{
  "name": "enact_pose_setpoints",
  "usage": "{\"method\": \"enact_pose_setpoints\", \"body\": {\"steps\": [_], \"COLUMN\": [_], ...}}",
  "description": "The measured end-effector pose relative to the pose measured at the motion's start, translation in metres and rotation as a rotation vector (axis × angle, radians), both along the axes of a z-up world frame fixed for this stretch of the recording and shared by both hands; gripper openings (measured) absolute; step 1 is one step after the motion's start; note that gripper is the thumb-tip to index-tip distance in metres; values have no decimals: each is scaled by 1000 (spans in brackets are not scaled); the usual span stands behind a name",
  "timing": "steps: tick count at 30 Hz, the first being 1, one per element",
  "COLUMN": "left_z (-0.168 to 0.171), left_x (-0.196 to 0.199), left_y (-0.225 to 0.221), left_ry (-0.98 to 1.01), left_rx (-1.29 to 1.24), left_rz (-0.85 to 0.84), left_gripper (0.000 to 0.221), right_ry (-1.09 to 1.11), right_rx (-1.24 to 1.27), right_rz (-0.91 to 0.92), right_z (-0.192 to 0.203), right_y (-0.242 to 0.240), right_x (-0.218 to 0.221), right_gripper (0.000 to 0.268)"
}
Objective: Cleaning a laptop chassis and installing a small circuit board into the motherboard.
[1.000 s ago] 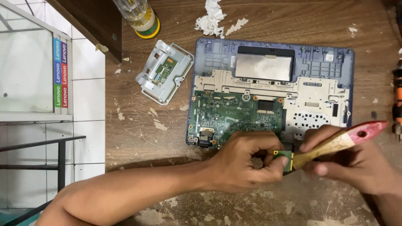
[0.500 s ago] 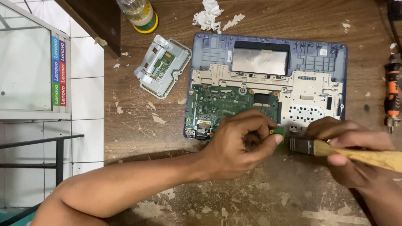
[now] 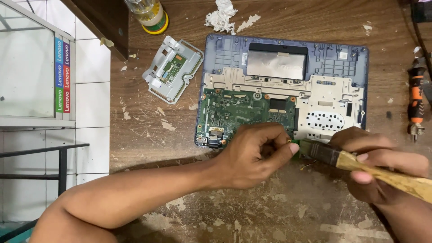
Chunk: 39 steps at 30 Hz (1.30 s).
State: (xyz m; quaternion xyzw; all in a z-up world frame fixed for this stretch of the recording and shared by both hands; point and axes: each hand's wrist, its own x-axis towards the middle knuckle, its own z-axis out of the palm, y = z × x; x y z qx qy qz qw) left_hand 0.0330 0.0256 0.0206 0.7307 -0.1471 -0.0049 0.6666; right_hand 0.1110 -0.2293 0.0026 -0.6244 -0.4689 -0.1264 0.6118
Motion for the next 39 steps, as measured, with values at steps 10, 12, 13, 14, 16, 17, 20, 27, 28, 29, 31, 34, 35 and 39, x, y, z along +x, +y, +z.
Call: {"method": "enact_pose_setpoints", "body": {"steps": [10,12,13,14,16,17,20,27,28,29,31,34,35,39], "left_z": [1,1,0,0,-1,-2,-2,1,1,1,2,1,0,-1], "left_x": [0,1,0,0,0,0,-1,-2,-2,-2,-2,-1,-1,-2], "left_y": [0,1,1,0,-1,-1,0,0,0,0,0,-1,-1,0], "left_ry": [-10,-35,-35,-45,-56,-58,-58,-57,-56,-61,-67,-94,-98,-84], "left_rx": [6,23,23,21,18,27,48,32,31,35,40,34,39,66], "left_rz": [-7,-2,-3,1,4,1,-1,-20,-21,-19,-20,-15,-17,-17], "left_gripper": [31,31,31,30,29,30,30,30,30,29,29,29,29,29], "right_ry": [26,54,55,130,205,212,91,-122,-121,-97,-73,-21,-36,-171], "right_rx": [-40,-194,-195,-214,-235,-346,-346,-70,-71,-145,-219,-180,-174,-190], "right_rz": [-71,-74,-75,-125,-176,-205,-183,-193,-194,-176,-161,-192,-191,-136], "right_z": [-2,-5,2,9,33,51,21,-2,1,5,7,0,-3,9], "right_y": [-15,-19,-17,-14,-11,-10,-21,-12,-12,-13,-14,-21,-27,-13], "right_x": [-5,-2,-5,-9,-19,-27,-15,-8,-8,-8,-8,-9,-8,-3], "right_gripper": [23,26,26,30,37,23,19,21,21,20,19,16,18,17]}}
